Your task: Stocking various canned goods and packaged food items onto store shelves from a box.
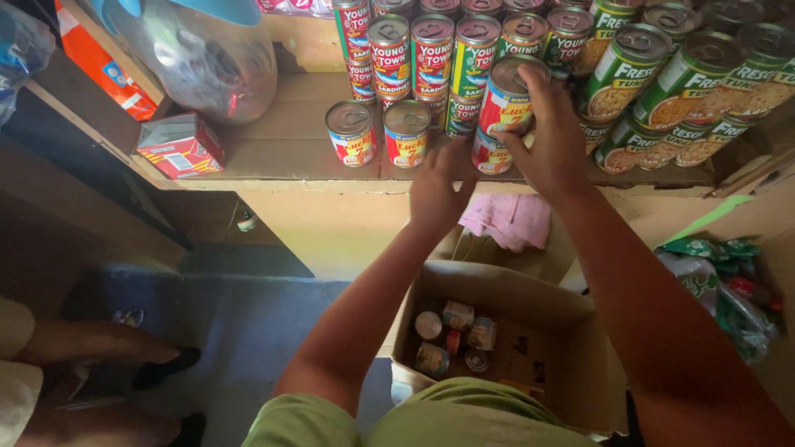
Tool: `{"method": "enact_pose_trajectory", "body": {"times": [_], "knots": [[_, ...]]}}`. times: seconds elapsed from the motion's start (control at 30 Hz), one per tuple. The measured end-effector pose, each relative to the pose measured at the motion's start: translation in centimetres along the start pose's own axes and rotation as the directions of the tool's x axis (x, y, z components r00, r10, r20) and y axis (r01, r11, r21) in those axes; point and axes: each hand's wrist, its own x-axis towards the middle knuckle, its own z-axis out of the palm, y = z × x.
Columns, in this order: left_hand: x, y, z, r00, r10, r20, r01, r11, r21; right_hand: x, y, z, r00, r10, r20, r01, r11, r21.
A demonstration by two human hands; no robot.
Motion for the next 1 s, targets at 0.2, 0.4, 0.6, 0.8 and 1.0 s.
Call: {"method": "enact_pose_trajectory", "body": {"times": [0.2, 0.4, 0.6, 0.8, 1.0], "knots": [[1.0, -1.5, 5.4, 0.987, -0.160, -0.002, 0.159, 0.986, 0.056, 0.6, -0.6, -1.3, 0.965, 0.226, 0.131, -0.247, 0.952, 0.179], [1.3, -1.3, 4.7, 0.985, -0.170, 0.022, 0.171, 0.984, -0.052, -0.2, -0.3, -1.2, 0.988, 0.148, 0.040, -0.151, 0.982, 0.109], [0.3, 0.1, 0.9, 0.988, 0.068, -0.142, -0.084, 0.990, -0.115, -1.6, -2.0, 0.5, 0.979, 0.081, -0.188, -0.108, 0.984, -0.140], [0.2, -9.3, -4.4, 0.822, 0.243, -0.515, 0.055, 0.866, 0.497, -4.0, -4.7, 4.0, 0.998, -0.037, -0.043, 0.027, 0.974, -0.227], [2.9, -7.7, -10.7, 0.928, -0.289, -0.235, 0.297, 0.955, 0.001, -2.2, -8.3, 6.6, 0.988, -0.081, 0.135, 0.093, 0.992, -0.085]]}}
